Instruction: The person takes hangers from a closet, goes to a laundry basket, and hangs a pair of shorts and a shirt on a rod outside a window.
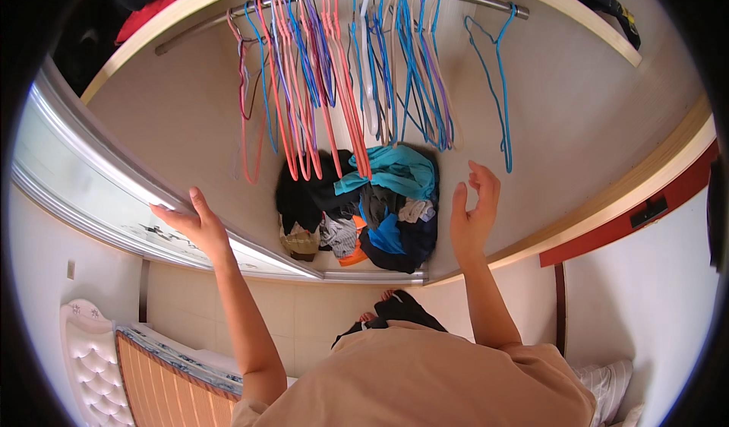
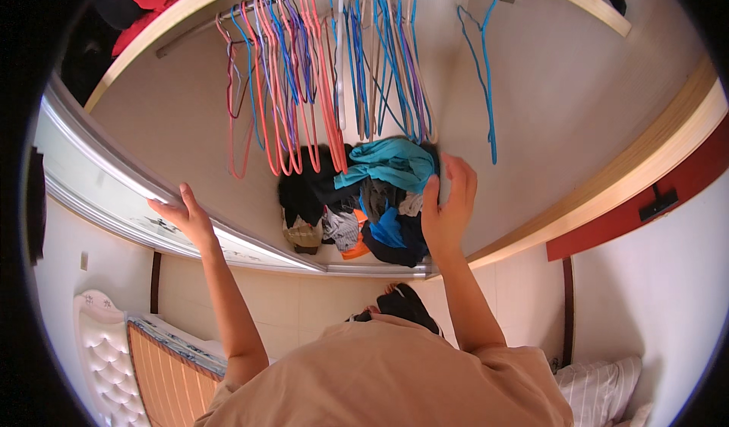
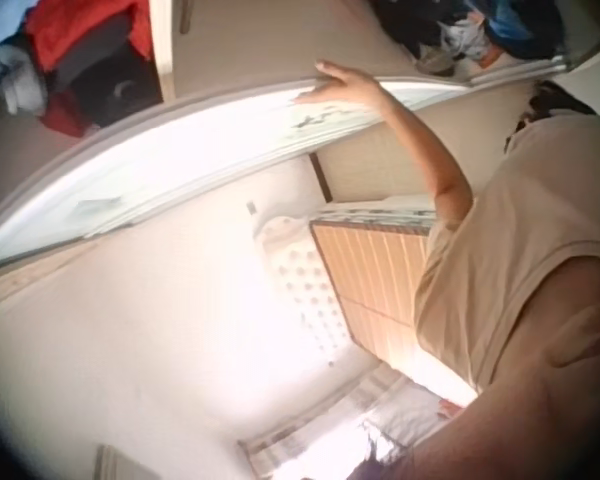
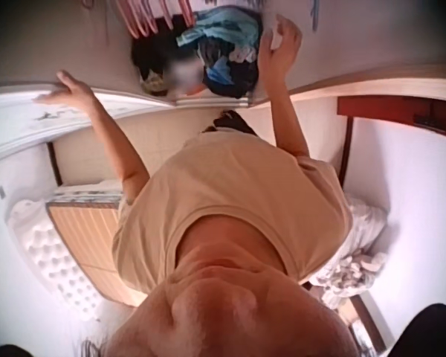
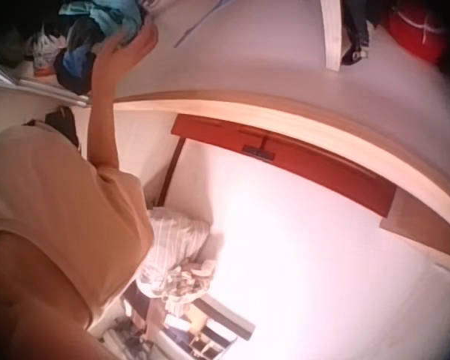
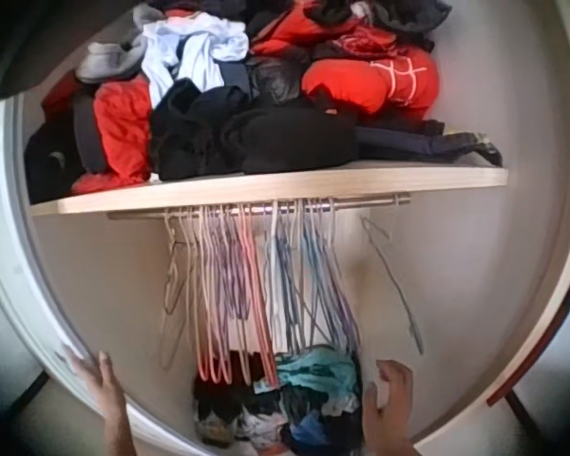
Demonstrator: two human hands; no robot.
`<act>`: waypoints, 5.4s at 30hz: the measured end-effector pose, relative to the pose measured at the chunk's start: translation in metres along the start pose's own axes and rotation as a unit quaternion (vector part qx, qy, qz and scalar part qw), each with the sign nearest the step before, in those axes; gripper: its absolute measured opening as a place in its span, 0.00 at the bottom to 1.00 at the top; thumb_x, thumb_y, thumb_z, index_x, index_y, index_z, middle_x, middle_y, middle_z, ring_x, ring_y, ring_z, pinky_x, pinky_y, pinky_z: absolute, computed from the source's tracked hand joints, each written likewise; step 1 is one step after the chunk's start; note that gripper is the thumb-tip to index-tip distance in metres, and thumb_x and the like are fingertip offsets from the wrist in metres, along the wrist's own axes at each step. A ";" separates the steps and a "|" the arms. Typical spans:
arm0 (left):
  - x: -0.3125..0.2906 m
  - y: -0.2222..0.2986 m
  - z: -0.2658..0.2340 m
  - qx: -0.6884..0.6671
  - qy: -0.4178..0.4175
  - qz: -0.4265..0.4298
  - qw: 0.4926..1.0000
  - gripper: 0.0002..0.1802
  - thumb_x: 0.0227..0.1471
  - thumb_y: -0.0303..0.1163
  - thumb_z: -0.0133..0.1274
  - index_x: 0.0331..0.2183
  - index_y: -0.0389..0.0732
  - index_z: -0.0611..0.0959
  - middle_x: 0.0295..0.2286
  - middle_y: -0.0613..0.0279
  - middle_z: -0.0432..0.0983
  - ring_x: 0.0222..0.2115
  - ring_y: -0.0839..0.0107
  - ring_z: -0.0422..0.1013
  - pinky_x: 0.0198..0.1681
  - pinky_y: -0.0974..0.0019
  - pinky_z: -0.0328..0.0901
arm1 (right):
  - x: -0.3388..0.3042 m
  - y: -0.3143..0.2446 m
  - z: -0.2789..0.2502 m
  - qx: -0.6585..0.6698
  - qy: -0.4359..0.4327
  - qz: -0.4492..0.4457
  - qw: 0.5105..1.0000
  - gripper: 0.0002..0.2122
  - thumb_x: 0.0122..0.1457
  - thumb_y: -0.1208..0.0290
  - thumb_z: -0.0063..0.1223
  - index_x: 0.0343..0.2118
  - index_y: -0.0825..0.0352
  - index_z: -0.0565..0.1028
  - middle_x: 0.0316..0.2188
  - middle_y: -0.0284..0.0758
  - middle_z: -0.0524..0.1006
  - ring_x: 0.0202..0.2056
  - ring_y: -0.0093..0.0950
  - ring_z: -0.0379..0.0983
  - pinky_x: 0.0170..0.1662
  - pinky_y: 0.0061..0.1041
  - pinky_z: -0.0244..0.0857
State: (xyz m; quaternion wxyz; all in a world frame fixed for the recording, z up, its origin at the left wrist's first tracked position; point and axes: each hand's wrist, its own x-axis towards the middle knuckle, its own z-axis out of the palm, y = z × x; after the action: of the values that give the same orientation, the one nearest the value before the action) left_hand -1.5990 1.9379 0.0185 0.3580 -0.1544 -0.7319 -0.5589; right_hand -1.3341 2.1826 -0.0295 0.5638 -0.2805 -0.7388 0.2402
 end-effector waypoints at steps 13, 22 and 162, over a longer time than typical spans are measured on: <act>-0.127 0.024 -0.013 -0.057 -0.368 -0.131 0.919 0.26 0.49 0.27 0.52 0.48 0.30 0.65 0.40 0.49 0.70 0.41 0.65 0.68 0.44 0.67 0.62 | 0.136 0.026 0.063 0.012 -0.046 0.035 0.998 0.17 0.51 0.67 0.50 0.44 0.68 0.70 0.43 0.45 0.68 0.45 0.39 0.65 0.47 0.31 0.60; -0.172 0.016 -0.042 0.015 -0.415 -0.194 0.889 0.16 0.49 0.33 0.52 0.38 0.32 0.77 0.30 0.56 0.77 0.32 0.71 0.73 0.35 0.69 0.67 | 0.179 0.027 0.090 0.187 -0.192 0.210 0.940 0.27 0.49 0.63 0.56 0.48 0.74 0.63 0.30 0.38 0.73 0.32 0.27 0.72 0.34 0.22 0.65; -0.214 -0.021 -0.122 -0.178 -0.464 -0.632 0.595 0.10 0.51 0.36 0.51 0.30 0.39 0.72 0.19 0.66 0.68 0.15 0.78 0.64 0.16 0.77 0.60 | 0.205 0.034 0.081 0.317 -0.285 0.312 0.849 0.11 0.44 0.75 0.55 0.33 0.68 0.71 0.21 0.31 0.73 0.21 0.20 0.69 0.24 0.16 0.62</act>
State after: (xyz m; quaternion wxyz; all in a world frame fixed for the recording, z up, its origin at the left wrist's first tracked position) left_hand -1.4203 1.8548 -0.1313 -0.5072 0.0477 -0.5996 -0.6172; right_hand -1.4499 2.3446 0.0708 0.2824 -0.2217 -0.6238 0.6942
